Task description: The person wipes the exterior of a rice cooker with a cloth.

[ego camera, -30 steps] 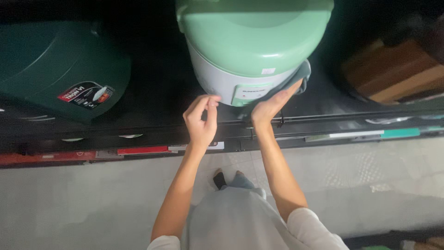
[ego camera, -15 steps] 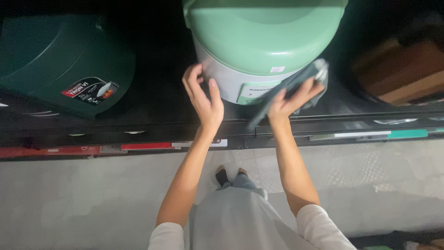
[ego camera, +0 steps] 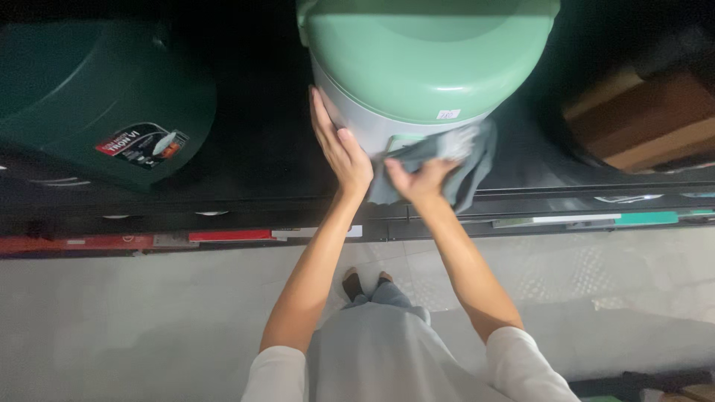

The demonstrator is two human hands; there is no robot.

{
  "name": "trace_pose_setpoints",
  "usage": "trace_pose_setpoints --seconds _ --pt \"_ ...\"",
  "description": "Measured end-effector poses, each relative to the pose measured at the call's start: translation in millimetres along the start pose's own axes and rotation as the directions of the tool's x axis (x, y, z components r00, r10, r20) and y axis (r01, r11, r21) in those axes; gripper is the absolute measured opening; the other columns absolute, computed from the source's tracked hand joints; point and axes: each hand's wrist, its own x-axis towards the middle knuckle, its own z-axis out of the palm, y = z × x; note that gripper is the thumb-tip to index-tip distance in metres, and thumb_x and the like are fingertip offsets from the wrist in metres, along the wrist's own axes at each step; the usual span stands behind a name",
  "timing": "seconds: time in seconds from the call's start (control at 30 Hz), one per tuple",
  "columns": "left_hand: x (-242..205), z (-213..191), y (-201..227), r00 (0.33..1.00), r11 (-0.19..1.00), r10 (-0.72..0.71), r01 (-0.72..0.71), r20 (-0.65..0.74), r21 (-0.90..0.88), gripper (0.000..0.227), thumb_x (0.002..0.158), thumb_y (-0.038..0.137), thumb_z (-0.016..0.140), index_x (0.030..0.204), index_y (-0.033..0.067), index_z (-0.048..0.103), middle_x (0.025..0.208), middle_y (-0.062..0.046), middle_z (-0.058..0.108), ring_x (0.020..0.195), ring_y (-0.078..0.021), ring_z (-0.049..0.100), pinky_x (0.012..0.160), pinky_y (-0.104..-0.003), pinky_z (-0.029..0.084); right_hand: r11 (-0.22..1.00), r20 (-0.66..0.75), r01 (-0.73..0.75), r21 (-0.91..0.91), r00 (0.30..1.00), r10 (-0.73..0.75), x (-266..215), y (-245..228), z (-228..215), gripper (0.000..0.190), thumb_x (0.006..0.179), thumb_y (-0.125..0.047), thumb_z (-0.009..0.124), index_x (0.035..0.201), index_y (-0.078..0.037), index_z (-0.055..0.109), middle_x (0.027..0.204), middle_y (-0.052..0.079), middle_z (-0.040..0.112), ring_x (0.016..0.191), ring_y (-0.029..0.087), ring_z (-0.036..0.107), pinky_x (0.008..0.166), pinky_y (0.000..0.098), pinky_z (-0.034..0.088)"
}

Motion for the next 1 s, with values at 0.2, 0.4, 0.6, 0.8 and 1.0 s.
trace_pose_setpoints --seconds 0.2,0.4,0.6,0.8,1.0 --pt "-2 8 6 0.997 0.999 -0.009 0.006 -0.072 -0.039 0.067 0.116 0.047 0.020 0.164 0.0005 0.024 0.171 -0.024 0.028 0.161 -0.0424 0.029 0.135 -0.050 0.026 0.875 -0.096 -0.291 0.388 0.931 0.352 22 -35 -19 0.087 0.112 -0.050 0.046 0.162 0.008 0.005 0.172 0.031 0.004 0.162 0.037 0.004 0.133 0.0461 -0.001" --pt "0 5 13 0.996 0.998 -0.023 0.018 -0.089 -0.052 0.067 0.115 0.045 0.020 0.163 -0.0001 0.026 0.170 -0.024 0.030 0.160 -0.0433 0.032 0.134 -0.050 0.027 0.958 0.564 -0.254 -0.134 0.775 0.284 -5 -45 -23 0.025 0.101 -0.015 0.065 0.123 -0.004 0.065 0.114 0.022 0.066 0.106 0.041 0.065 0.089 0.0482 0.052" --pt "-3 5 3 0.998 0.999 -0.012 0.009 -0.069 -0.039 0.066 0.117 0.047 0.019 0.164 0.0020 0.025 0.170 -0.022 0.031 0.158 -0.0413 0.032 0.130 -0.046 0.027 0.891 0.185 0.303 0.339 0.907 -0.379 16 -28 -17 0.048 0.091 0.013 0.061 0.137 0.009 0.050 0.113 0.028 0.066 0.099 0.039 0.066 0.081 0.0423 0.056" --pt "-3 4 -6 0.996 0.994 -0.076 0.074 -0.034 -0.079 0.073 0.114 0.055 0.012 0.165 0.0053 0.026 0.172 -0.018 0.030 0.163 -0.0379 0.028 0.136 -0.049 0.024 0.914 0.416 0.314 0.258 0.817 -0.399 72 -70 -71 0.048 0.089 -0.002 0.067 0.136 -0.006 0.062 0.111 0.014 0.070 0.100 0.036 0.068 0.088 0.0462 0.052" --pt "-3 5 1 0.993 0.987 -0.116 0.113 -0.017 -0.111 0.073 0.114 0.055 0.010 0.165 0.0044 0.025 0.172 -0.018 0.027 0.162 -0.0366 0.027 0.135 -0.050 0.022 0.978 0.622 0.117 0.170 0.758 -0.199 57 -31 -81 0.022 0.086 -0.015 0.074 0.108 -0.011 0.072 0.098 0.015 0.072 0.094 0.039 0.068 0.086 0.0501 0.048"
